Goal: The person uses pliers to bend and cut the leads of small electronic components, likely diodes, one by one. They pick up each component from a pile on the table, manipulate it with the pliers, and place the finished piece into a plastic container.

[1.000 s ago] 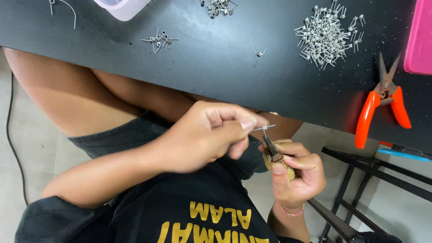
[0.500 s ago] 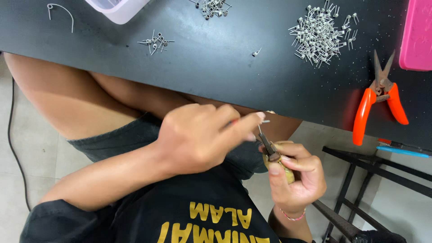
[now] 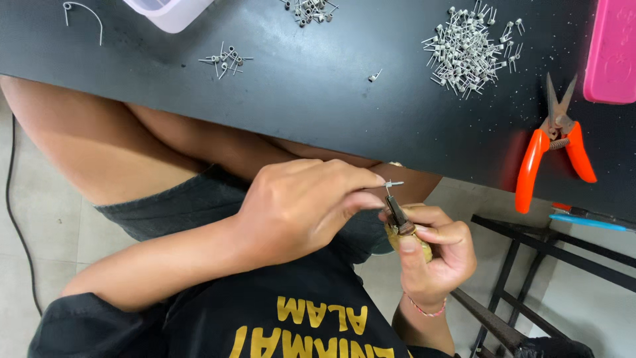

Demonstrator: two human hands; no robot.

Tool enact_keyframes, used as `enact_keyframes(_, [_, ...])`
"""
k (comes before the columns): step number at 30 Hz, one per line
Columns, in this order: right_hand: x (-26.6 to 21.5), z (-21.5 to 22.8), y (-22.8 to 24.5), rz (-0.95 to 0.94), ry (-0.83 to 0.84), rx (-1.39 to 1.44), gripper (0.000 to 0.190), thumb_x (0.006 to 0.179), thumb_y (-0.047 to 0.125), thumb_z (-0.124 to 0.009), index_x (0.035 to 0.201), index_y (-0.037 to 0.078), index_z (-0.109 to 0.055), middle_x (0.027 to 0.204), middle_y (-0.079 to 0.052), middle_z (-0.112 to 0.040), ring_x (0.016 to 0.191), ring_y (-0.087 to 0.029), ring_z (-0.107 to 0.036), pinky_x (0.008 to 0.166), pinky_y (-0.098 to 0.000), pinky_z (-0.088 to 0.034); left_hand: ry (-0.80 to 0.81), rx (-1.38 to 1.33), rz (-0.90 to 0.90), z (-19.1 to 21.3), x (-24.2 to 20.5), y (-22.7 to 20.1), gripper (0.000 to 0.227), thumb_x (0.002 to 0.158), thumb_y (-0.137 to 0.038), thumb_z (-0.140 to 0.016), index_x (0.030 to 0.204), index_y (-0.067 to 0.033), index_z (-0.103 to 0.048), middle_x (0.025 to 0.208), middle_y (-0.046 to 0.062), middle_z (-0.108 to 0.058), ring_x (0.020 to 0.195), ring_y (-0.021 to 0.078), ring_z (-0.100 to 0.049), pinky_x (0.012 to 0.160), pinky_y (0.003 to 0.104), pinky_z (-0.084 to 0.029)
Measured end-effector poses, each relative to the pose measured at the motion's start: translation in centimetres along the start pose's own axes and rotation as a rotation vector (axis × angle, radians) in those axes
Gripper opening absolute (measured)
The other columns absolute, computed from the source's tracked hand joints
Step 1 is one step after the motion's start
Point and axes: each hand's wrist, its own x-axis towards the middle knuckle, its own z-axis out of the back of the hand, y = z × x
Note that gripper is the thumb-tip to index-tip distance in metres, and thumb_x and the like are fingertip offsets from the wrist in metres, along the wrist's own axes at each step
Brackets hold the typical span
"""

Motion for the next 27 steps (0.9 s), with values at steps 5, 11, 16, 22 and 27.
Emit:
enact_keyframes(5, [0.0, -0.7, 0.8, -0.011, -0.016, 0.007, 0.022, 0.097, 0.022, -0.064, 0.097, 0.012, -0.044, 0.089, -0.026, -0.067, 0.077, -0.035, -0.075, 0.072, -0.0411, -0.062, -0.035, 0.357, -0.234, 0.5, -0.2, 0.7, 0.019, 0.11, -0.025, -0.068, 0.121, -0.01, -0.068, 0.095, -0.001, -0.07, 0.063, 0.0142, -0.051, 0.058, 0.028, -0.042])
enact_keyframes(11, [0.2, -0.8, 1.1, 0.03, -0.004, -0.085, 0.023, 0.095, 0.017, -0.065, 0.093, 0.008, -0.044, 0.089, -0.027, -0.068, 0.076, -0.034, -0.076, 0.069, -0.04, -0.063, 0.048, 0.497, -0.226, 0.0, -0.6, 1.5, 0.023, 0.11, -0.03, -0.061, 0.126, -0.0159, -0.07, 0.085, -0.002, -0.06, 0.057, 0.0177, -0.049, 0.049, 0.033, -0.037])
enact_keyframes(16, [0.0, -0.6, 0.8, 0.027, 0.003, -0.062, 0.022, 0.095, 0.017, -0.064, 0.095, 0.009, -0.044, 0.085, -0.025, -0.067, 0.073, -0.033, -0.075, 0.065, -0.0392, -0.06, 0.33, -0.854, 0.674, -0.1, 0.6, 1.0, 0.053, 0.104, -0.045, -0.041, 0.117, -0.005, -0.074, 0.07, -0.001, -0.046, 0.066, 0.0078, -0.041, 0.061, 0.024, -0.036])
enact_keyframes(22, [-0.5, -0.1, 0.2, -0.059, -0.021, -0.02, 0.02, 0.097, 0.015, -0.062, 0.095, 0.008, -0.043, 0.09, -0.028, -0.064, 0.072, -0.031, -0.069, 0.071, -0.0416, -0.07, 0.239, -0.835, 0.94, 0.0, 1.0, -0.2, 0.027, 0.099, -0.025, -0.06, 0.114, -0.0075, -0.073, 0.066, -0.002, -0.071, 0.051, 0.0021, -0.041, 0.05, 0.022, -0.034])
enact_keyframes(27, [0.0, -0.3, 0.7, -0.031, -0.011, -0.037, 0.023, 0.097, 0.02, -0.062, 0.095, 0.009, -0.042, 0.091, -0.028, -0.067, 0.076, -0.036, -0.076, 0.067, -0.0382, -0.064, 0.017, -0.011, 0.015, -0.5, 0.0, 0.2, 0.016, 0.106, -0.02, -0.061, 0.11, -0.0062, -0.067, 0.098, 0.004, -0.075, 0.08, 0.0223, -0.073, 0.072, 0.034, -0.055])
